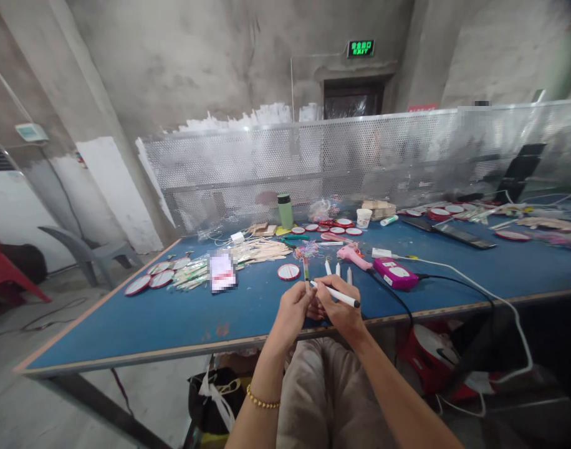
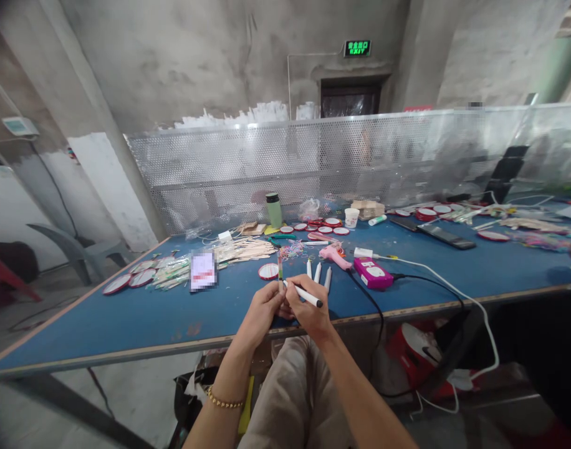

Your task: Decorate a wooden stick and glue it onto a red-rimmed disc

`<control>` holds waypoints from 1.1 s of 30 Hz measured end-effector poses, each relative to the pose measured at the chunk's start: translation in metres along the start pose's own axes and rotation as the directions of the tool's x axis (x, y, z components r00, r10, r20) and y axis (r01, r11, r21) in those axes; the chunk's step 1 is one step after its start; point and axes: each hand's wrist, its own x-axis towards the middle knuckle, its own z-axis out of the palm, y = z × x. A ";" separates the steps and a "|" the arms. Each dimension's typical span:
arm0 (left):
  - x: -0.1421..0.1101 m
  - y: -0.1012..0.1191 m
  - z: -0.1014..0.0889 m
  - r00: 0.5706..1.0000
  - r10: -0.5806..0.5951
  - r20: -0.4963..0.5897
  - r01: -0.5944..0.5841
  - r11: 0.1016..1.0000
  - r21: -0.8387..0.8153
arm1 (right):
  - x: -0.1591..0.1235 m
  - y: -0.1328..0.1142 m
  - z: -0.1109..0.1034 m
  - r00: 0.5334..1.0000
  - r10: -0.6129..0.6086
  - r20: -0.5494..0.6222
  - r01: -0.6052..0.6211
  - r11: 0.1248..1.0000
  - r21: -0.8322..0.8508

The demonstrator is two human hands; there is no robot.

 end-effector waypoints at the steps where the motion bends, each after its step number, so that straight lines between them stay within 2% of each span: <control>1: 0.000 0.000 0.000 1.000 0.003 -0.002 -0.003 1.000 -0.003 | 0.000 0.000 0.000 1.000 0.000 0.000 0.000 1.000 0.003; 10: 0.000 0.000 -0.001 1.000 0.007 -0.002 -0.007 1.000 0.011 | 0.000 0.000 0.001 1.000 0.024 0.010 -0.024 1.000 -0.004; 17: 0.000 0.001 0.000 1.000 0.005 -0.007 -0.004 1.000 0.023 | -0.001 -0.001 0.000 1.000 -0.021 0.001 0.021 1.000 0.013; 33: -0.001 0.000 0.000 0.999 0.024 -0.021 -0.024 0.999 0.040 | -0.001 0.000 0.001 0.999 -0.024 0.033 0.023 1.000 0.015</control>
